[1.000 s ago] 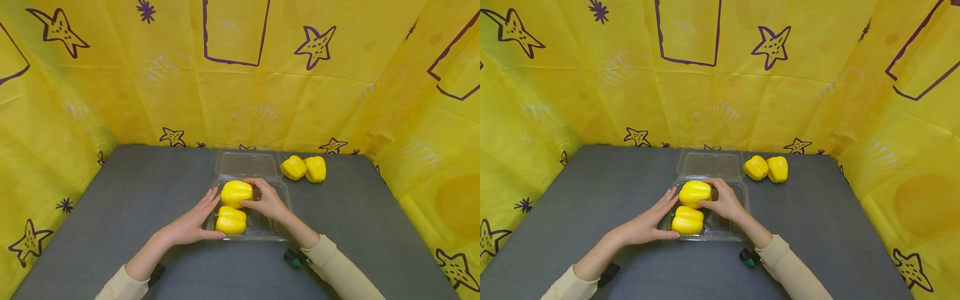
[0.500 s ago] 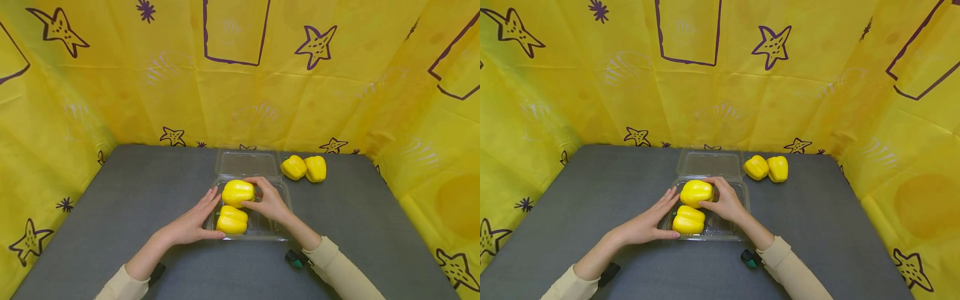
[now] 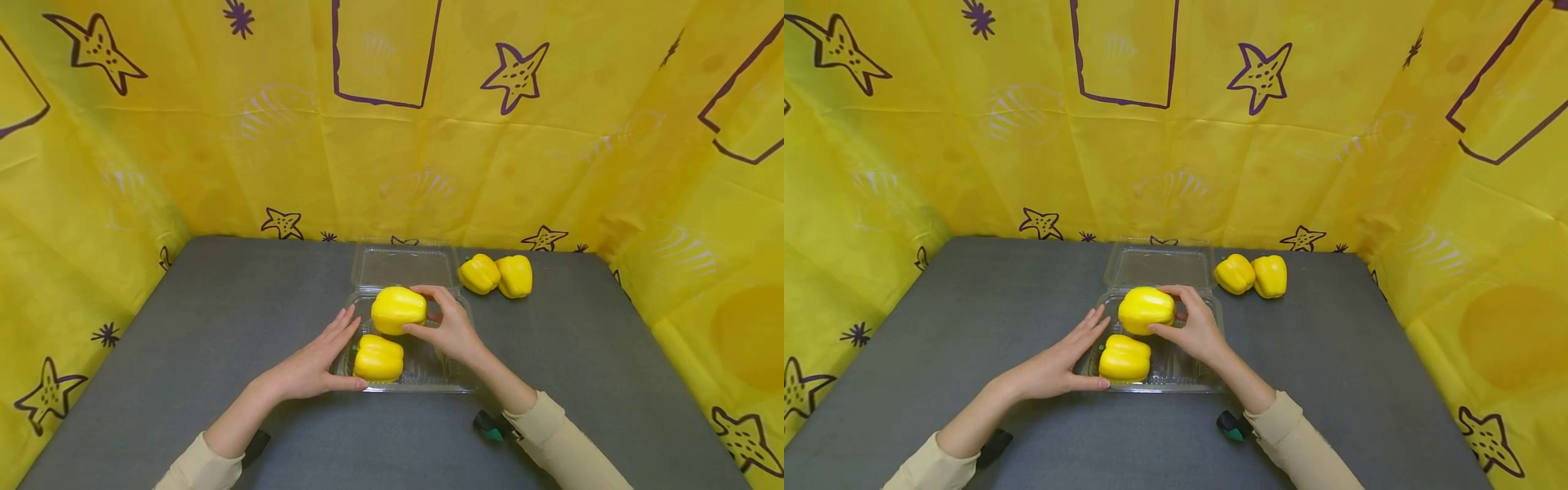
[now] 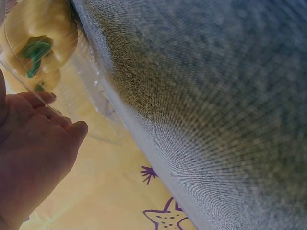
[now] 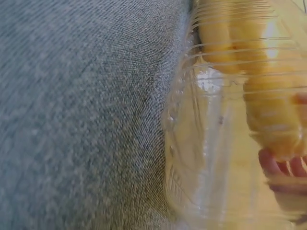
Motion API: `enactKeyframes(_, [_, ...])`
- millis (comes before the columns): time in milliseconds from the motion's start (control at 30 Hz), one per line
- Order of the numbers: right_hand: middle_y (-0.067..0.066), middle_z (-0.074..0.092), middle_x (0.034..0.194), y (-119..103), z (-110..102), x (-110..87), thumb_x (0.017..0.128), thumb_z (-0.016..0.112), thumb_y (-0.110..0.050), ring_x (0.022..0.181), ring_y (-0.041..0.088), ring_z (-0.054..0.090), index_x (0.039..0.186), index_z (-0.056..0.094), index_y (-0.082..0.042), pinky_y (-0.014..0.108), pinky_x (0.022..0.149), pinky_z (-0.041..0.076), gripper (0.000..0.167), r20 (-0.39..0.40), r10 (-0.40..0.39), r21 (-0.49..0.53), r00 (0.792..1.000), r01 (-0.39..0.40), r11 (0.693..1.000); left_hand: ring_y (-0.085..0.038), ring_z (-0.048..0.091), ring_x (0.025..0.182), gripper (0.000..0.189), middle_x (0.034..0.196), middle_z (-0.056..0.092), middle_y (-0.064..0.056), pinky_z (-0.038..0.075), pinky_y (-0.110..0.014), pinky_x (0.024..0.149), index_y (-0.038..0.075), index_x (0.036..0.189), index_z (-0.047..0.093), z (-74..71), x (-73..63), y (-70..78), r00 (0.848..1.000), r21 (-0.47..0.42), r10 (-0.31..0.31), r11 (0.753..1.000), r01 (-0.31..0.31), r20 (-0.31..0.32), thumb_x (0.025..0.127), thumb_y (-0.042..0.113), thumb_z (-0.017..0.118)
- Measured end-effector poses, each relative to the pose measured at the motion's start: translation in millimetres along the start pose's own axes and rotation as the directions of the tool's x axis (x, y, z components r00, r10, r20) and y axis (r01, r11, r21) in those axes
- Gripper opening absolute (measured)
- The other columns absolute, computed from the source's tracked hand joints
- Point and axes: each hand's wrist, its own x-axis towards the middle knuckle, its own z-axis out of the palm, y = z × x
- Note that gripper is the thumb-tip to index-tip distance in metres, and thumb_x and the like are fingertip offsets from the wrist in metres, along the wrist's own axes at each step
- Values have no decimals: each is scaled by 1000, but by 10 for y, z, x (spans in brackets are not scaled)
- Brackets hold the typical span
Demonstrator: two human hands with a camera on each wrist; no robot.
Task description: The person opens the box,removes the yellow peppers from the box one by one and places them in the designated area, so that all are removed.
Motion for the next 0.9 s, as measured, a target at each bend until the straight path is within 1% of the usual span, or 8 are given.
enactKeyframes(200, [1, 52, 127, -43, -117, -43, 77, 85, -22, 118, 20, 50, 135, 56, -17, 40, 92, 51, 66, -33, 26, 50, 999, -24, 998, -25, -4, 149, 112, 164, -4, -6, 19, -58, 113, 8, 157, 13, -1, 1, 4, 1000, 5, 4, 1000, -4, 0, 78, 62, 72])
enactKeyframes(300, [2, 51, 128, -68, -176, -67, 77, 84, -20, 118, 21, 50, 136, 56, -18, 41, 94, 50, 65, -47, 50, 50, 998, -48, 998, -25, -4, 149, 113, 164, -4, -6, 19, -58, 113, 9, 157, 13, -1, 2, 6, 1000, 8, 5, 1000, -5, 3, 77, 63, 71])
enactKeyframes(533, [13, 49, 133, -124, -293, -119, 79, 82, -8, 121, 30, 48, 137, 54, -8, 47, 95, 48, 65, -75, 81, 56, 994, -77, 995, -27, -3, 149, 112, 164, -2, -8, 19, -59, 112, 9, 157, 14, -3, -2, 13, 1000, 11, 12, 1000, -12, -6, 78, 62, 71])
enactKeyframes(633, [10, 48, 134, -101, -350, -143, 79, 82, -9, 122, 26, 48, 138, 53, -11, 42, 94, 50, 65, -89, 97, 67, 991, -91, 994, -27, -3, 149, 112, 164, -3, -6, 20, -59, 112, 9, 157, 14, -3, -2, 17, 1000, 8, 9, 1000, -9, -7, 78, 62, 72])
enactKeyframes(733, [5, 48, 135, -57, -405, -169, 79, 82, -12, 121, 21, 48, 137, 54, -14, 33, 93, 51, 65, -105, 100, 94, 989, -90, 992, -27, -3, 149, 112, 164, -4, -4, 19, -60, 112, 9, 157, 14, -3, -1, 20, 1000, 7, 5, 1000, -5, -5, 78, 62, 72])
enactKeyframes(800, [4, 49, 135, -33, -441, -186, 78, 83, -12, 120, 21, 48, 137, 54, -14, 28, 91, 51, 65, -119, 95, 121, 988, -81, 989, -27, -4, 149, 112, 164, -5, -4, 19, -60, 112, 9, 157, 14, -3, -1, 21, 1000, 5, 4, 1000, -4, -6, 77, 62, 72])
enactKeyframes(900, [7, 50, 134, -7, -495, -213, 78, 82, -10, 118, 24, 48, 137, 53, -10, 23, 88, 51, 65, -140, 87, 163, 986, -64, 985, -27, -4, 149, 112, 163, -5, -4, 19, -60, 112, 9, 157, 13, -3, -2, 25, 1000, 6, 8, 1000, -8, -6, 78, 62, 72])
